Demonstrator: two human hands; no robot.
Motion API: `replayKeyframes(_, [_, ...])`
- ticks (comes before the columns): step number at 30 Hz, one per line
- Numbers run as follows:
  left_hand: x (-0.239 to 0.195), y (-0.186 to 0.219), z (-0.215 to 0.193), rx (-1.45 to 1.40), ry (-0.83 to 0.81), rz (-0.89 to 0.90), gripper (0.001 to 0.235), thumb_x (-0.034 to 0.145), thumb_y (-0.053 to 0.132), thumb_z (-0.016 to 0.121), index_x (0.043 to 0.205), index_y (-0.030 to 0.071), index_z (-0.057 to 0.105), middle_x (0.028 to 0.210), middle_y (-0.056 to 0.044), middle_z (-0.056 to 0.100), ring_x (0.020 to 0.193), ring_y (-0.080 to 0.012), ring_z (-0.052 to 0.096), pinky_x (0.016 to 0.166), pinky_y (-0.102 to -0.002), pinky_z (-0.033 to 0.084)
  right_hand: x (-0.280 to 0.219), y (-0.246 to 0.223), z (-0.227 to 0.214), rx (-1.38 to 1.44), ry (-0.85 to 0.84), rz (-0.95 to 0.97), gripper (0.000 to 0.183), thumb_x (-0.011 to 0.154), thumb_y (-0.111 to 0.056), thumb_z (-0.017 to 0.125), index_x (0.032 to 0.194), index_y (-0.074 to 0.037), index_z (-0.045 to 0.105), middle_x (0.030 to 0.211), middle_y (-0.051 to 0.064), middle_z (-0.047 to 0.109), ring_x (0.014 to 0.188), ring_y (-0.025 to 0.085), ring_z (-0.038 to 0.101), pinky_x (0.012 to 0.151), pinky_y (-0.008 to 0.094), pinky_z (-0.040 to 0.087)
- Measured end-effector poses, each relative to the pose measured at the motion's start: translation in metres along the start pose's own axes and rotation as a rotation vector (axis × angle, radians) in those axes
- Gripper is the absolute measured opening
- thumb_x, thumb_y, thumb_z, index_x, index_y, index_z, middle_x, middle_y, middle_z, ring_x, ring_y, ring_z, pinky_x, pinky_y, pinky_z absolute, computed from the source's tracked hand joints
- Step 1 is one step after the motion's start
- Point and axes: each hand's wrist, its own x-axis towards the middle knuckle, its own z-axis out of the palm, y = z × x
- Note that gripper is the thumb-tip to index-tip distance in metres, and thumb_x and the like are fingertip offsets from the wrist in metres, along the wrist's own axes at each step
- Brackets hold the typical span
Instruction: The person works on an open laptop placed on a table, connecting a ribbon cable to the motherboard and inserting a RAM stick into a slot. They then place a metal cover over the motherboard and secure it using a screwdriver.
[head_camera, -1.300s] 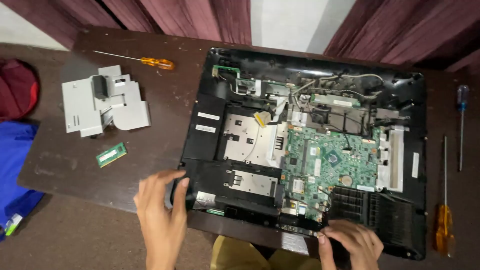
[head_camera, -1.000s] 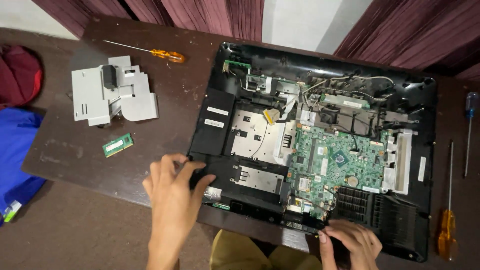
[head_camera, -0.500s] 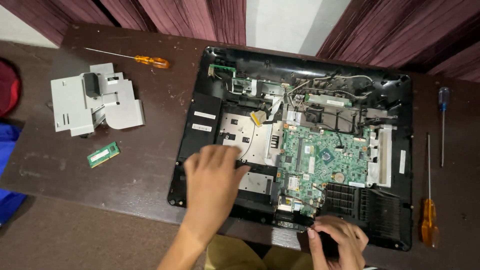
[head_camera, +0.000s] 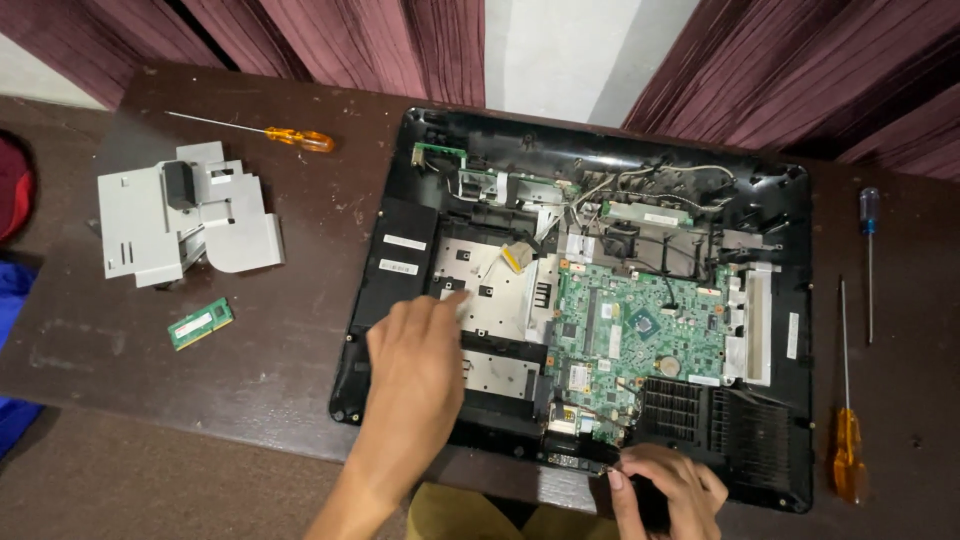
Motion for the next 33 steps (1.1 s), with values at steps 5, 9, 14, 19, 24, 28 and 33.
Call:
replayKeyframes(5, [-0.007, 0.000, -0.012, -0.123, 0.029, -0.179, 0.045, 0.101, -0.003, 0.037, 0.142, 0.002, 0.054, 0.105, -0.012, 0.054, 0.088, -0.0307, 0.054, 0.078, -0.043, 0.039, 0.001, -0.017, -0.006, -0.020, 0.041, -0.039, 0.010, 0.092, -0.024, 0.072, 0.091, -0.015, 0.075, 0.096, 0.001, 0.078, 0.097, 0.019, 0.075, 0.104, 0.037, 0.046])
replayKeyframes(9, [-0.014, 0.001, -0.018, -0.331, 0.037, -0.269, 0.039, 0.107, 0.010, 0.039, 0.144, 0.006, 0.052, 0.114, -0.012, 0.052, 0.099, -0.0286, 0.060, 0.084, -0.041, 0.048, 0.001, -0.017, -0.010, -0.009, 0.061, -0.018, 0.010, 0.092, -0.023, 0.072, 0.094, -0.013, 0.072, 0.093, 0.004, 0.077, 0.093, 0.021, 0.075, 0.099, 0.044, 0.054])
replayKeyframes(14, [-0.018, 0.004, -0.010, -0.311, -0.029, 0.010, 0.042, 0.101, -0.001, 0.043, 0.140, 0.005, 0.058, 0.115, -0.012, 0.056, 0.102, -0.0289, 0.059, 0.090, -0.037, 0.045, 0.032, -0.054, -0.039, -0.015, -0.020, 0.181, 0.014, 0.088, -0.024, 0.075, 0.097, -0.015, 0.078, 0.090, 0.000, 0.078, 0.091, 0.014, 0.074, 0.084, 0.031, 0.054])
replayKeyframes(19, [-0.011, 0.002, -0.002, -0.194, -0.297, 0.046, 0.061, 0.091, -0.014, 0.042, 0.146, 0.011, 0.053, 0.122, -0.011, 0.055, 0.092, -0.0343, 0.054, 0.083, -0.045, 0.049, 0.074, -0.031, -0.054, 0.042, -0.267, -0.179, 0.033, 0.094, -0.019, 0.066, 0.126, -0.015, 0.073, 0.091, 0.002, 0.075, 0.089, 0.015, 0.073, 0.086, 0.033, 0.059])
replayKeyframes(24, [-0.004, -0.007, 0.002, -0.186, -0.269, 0.191, 0.067, 0.084, -0.023, 0.045, 0.144, 0.006, 0.051, 0.116, -0.016, 0.054, 0.082, -0.0336, 0.055, 0.076, -0.046, 0.049, 0.108, -0.039, -0.055, -0.096, -0.627, 0.128, 0.050, 0.096, -0.034, 0.055, 0.145, -0.033, 0.060, 0.105, -0.006, 0.074, 0.068, 0.013, 0.068, 0.044, 0.033, 0.046])
replayKeyframes(28, [0.001, -0.019, 0.003, -0.132, -0.256, 0.271, 0.073, 0.076, -0.026, 0.049, 0.142, 0.004, 0.054, 0.112, -0.014, 0.053, 0.088, -0.0335, 0.058, 0.081, -0.042, 0.047, 0.111, -0.027, -0.045, -0.115, -0.656, 0.095, 0.043, 0.098, -0.022, 0.049, 0.140, -0.023, 0.059, 0.117, -0.002, 0.069, 0.104, 0.018, 0.072, 0.086, 0.035, 0.052])
replayKeyframes(33, [0.006, -0.028, -0.002, -0.051, -0.319, 0.307, 0.076, 0.073, -0.026, 0.054, 0.140, 0.008, 0.059, 0.114, -0.017, 0.057, 0.087, -0.0347, 0.061, 0.078, -0.044, 0.046, 0.119, -0.033, -0.043, -0.112, -0.703, 0.184, 0.036, 0.099, -0.025, 0.052, 0.134, -0.024, 0.058, 0.114, -0.003, 0.069, 0.094, 0.016, 0.073, 0.080, 0.034, 0.053])
